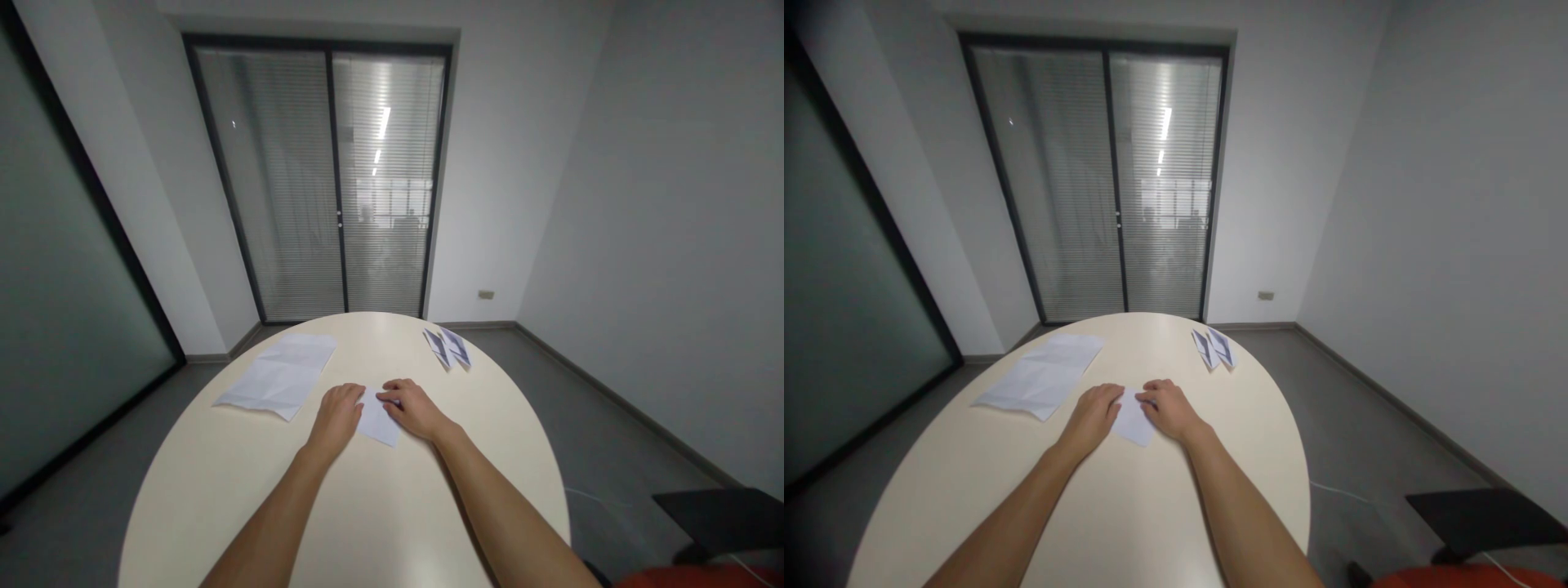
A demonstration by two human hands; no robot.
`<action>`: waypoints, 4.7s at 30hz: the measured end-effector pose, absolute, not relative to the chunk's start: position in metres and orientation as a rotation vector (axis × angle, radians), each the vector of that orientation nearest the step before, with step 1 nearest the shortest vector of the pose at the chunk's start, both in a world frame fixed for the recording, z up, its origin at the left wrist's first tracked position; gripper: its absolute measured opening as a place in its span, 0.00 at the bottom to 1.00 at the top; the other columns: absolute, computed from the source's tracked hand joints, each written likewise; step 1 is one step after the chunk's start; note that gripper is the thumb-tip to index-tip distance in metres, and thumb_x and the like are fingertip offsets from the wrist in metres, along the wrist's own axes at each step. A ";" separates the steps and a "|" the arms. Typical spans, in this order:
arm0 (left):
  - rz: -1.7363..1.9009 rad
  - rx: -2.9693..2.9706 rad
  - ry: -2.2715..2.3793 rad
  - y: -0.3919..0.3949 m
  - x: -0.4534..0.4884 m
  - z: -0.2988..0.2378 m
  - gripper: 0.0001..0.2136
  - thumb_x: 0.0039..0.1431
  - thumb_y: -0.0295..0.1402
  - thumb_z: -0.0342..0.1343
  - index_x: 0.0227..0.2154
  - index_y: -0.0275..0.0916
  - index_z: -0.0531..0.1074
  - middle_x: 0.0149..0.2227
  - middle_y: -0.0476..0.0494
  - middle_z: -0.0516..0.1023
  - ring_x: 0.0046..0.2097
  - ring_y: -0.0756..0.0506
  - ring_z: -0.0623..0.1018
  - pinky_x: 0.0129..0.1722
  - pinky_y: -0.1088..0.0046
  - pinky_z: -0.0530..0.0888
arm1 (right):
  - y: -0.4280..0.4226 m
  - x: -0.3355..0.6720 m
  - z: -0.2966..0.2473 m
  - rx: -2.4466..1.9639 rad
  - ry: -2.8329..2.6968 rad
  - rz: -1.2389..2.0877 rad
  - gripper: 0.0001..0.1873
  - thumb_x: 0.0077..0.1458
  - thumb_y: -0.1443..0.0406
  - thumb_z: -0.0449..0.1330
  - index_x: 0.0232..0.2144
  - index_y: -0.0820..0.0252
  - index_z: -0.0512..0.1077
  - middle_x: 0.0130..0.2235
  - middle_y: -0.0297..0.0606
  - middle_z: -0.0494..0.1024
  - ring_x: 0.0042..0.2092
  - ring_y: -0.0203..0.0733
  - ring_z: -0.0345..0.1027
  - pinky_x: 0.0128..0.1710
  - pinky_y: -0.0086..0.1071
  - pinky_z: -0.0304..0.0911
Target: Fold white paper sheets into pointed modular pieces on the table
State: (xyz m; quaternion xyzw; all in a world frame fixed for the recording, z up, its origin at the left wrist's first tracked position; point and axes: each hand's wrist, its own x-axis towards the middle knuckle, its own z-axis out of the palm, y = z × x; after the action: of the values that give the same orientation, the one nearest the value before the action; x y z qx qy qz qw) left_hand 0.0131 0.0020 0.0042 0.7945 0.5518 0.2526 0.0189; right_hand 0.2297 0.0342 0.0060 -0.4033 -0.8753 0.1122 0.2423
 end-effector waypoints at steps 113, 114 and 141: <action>1.030 2.164 1.551 0.008 0.002 0.001 0.16 0.54 0.18 0.51 0.40 0.42 0.77 0.44 0.45 0.82 0.49 0.43 0.78 0.53 0.65 0.72 | 0.035 0.238 0.020 -0.958 -2.170 0.383 0.15 0.51 0.76 0.60 0.37 0.55 0.80 0.40 0.37 0.80 0.44 0.42 0.72 0.48 0.34 0.64; 0.985 2.169 1.546 0.007 0.002 0.001 0.17 0.54 0.18 0.51 0.40 0.42 0.77 0.45 0.45 0.82 0.49 0.44 0.79 0.53 0.66 0.72 | 0.035 0.238 0.020 -0.958 -2.208 0.387 0.16 0.51 0.76 0.60 0.37 0.55 0.81 0.41 0.37 0.80 0.44 0.41 0.72 0.48 0.33 0.64; 0.824 2.438 1.427 0.001 0.004 0.003 0.12 0.62 0.28 0.53 0.44 0.39 0.78 0.46 0.41 0.82 0.50 0.42 0.78 0.53 0.67 0.71 | 0.034 0.239 0.009 -1.020 -2.452 0.440 0.25 0.55 0.62 0.60 0.54 0.61 0.76 0.59 0.49 0.75 0.61 0.51 0.67 0.61 0.40 0.61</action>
State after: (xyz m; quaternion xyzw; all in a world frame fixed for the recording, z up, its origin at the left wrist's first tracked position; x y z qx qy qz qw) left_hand 0.0044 0.0011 0.0034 0.8244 0.4826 0.2785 0.0993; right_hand 0.2391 0.0342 0.0091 -0.3693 -0.8880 0.1593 0.2228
